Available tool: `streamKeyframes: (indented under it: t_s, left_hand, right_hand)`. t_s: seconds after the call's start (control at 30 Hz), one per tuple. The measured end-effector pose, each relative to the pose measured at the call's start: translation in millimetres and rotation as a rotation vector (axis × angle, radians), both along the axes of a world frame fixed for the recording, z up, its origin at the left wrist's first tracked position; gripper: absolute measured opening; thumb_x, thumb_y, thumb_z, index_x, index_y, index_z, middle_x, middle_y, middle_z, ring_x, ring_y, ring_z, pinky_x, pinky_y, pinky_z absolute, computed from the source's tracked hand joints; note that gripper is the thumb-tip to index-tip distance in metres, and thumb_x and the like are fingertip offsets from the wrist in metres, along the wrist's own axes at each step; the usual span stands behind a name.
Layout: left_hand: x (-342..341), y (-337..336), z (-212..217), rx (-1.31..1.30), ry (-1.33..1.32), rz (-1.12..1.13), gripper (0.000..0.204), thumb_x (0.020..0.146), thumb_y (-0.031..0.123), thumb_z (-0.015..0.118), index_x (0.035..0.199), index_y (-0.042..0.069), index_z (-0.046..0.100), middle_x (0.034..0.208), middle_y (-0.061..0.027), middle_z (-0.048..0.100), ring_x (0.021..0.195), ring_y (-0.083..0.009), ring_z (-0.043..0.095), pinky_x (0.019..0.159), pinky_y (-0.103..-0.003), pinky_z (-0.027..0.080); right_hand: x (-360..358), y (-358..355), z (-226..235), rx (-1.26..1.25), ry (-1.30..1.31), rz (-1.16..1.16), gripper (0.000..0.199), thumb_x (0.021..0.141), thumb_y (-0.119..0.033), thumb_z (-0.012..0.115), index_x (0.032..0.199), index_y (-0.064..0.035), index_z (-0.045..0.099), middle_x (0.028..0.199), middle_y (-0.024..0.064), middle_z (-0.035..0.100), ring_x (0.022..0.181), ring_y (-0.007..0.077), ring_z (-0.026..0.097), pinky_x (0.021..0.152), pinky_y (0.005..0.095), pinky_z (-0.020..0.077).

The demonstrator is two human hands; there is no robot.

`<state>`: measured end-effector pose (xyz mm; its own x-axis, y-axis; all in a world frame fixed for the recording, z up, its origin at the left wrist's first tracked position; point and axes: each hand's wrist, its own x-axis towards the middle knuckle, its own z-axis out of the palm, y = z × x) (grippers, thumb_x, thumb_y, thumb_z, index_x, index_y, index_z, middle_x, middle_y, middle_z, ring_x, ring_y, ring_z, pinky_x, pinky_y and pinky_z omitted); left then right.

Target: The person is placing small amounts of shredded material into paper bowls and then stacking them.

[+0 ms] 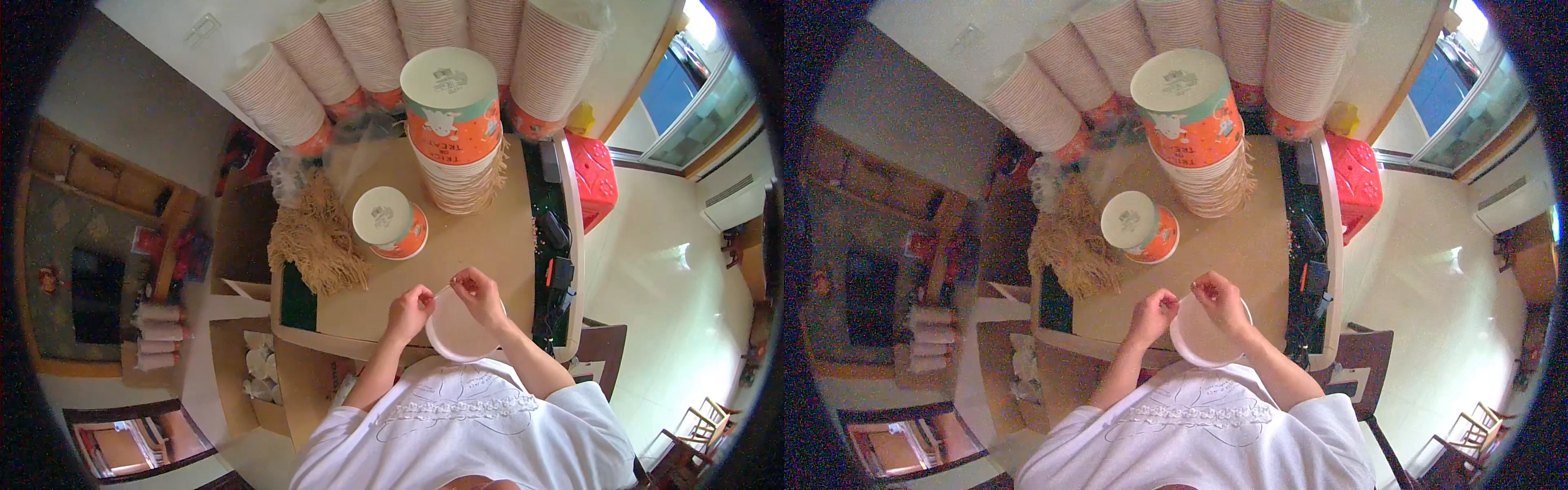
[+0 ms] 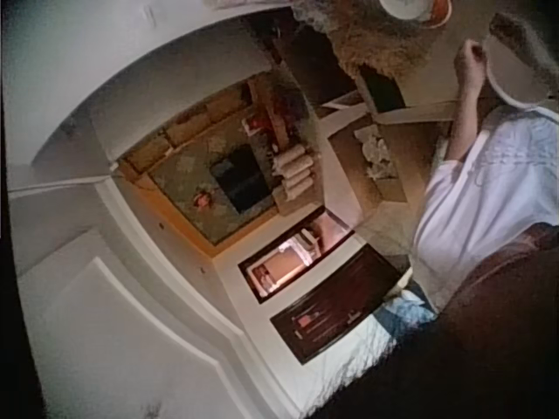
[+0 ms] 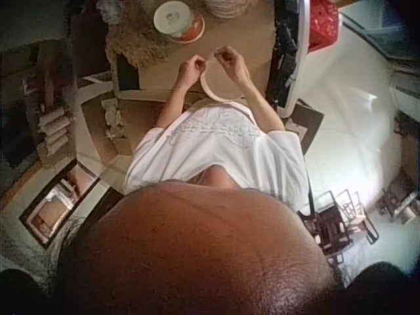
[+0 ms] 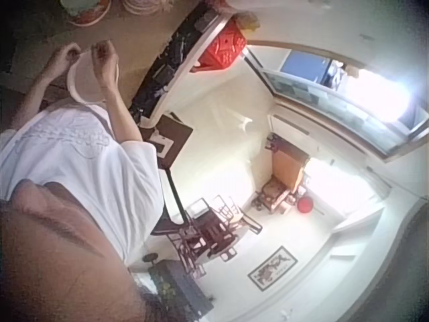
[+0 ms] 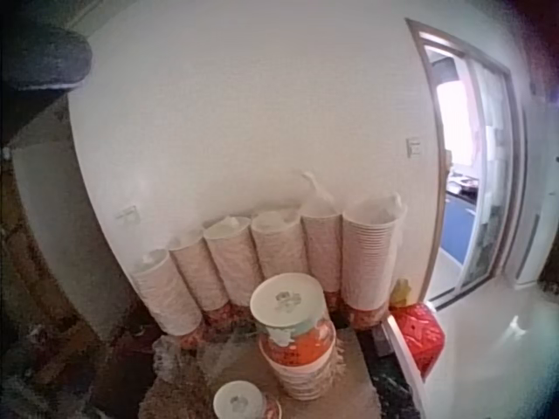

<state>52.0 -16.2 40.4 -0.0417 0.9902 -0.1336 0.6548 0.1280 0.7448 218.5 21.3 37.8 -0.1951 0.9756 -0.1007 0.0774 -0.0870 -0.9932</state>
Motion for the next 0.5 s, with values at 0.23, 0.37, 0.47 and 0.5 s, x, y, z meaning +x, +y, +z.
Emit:
streamKeyframes:
  t_s: [0.23, 0.37, 0.47, 0.5]
  left_hand:
    - [-0.4, -0.3, -7.9, 0.075, -0.020, -0.024, 0.015, 0.069, 0.011, 0.065, 0.080, 0.006, 0.055, 0.072, -0.0069, 0.062, 0.066, -0.0231, 0.060, 0.060, -0.034, 0.047]
    - [0.2, -2.4, 4.3, -0.010, -0.022, -0.063, 0.020, 0.071, 0.016, 0.068, 0.080, 0.004, 0.056, 0.074, -0.0089, 0.062, 0.067, -0.0227, 0.061, 0.060, -0.033, 0.047]
    - [-3.9, -6.3, 0.3, -0.065, 0.057, -0.080, 0.021, 0.071, 0.020, 0.068, 0.078, 0.003, 0.057, 0.075, -0.0102, 0.062, 0.067, -0.0241, 0.061, 0.059, -0.035, 0.047]
    - [-5.1, -7.2, -1.4, -0.100, 0.120, -0.077, 0.021, 0.072, 0.021, 0.068, 0.076, 0.003, 0.058, 0.076, -0.0111, 0.062, 0.066, -0.0251, 0.061, 0.059, -0.035, 0.047]
  right_hand:
    - [2.1, 1.0, 1.2, 0.012, 0.015, 0.014, 0.008, 0.080, -0.007, 0.060, 0.082, -0.0006, 0.056, 0.069, 0.0012, 0.055, 0.064, 0.0056, 0.050, 0.058, 0.0216, 0.0426]
    - [2.5, -0.7, 3.1, -0.037, 0.000, 0.027, 0.008, 0.080, -0.007, 0.060, 0.082, -0.0009, 0.056, 0.070, 0.0022, 0.056, 0.065, 0.0073, 0.051, 0.058, 0.0227, 0.0431]
    - [0.5, 2.5, -3.2, 0.090, -0.052, 0.020, 0.008, 0.077, -0.006, 0.061, 0.082, -0.0019, 0.056, 0.072, 0.0054, 0.057, 0.069, 0.0127, 0.055, 0.060, 0.0262, 0.0449]
    - [-0.1, 4.7, -4.3, 0.229, -0.119, 0.006, 0.008, 0.076, -0.005, 0.061, 0.082, -0.0025, 0.056, 0.074, 0.0074, 0.058, 0.072, 0.0160, 0.057, 0.062, 0.0284, 0.0459]
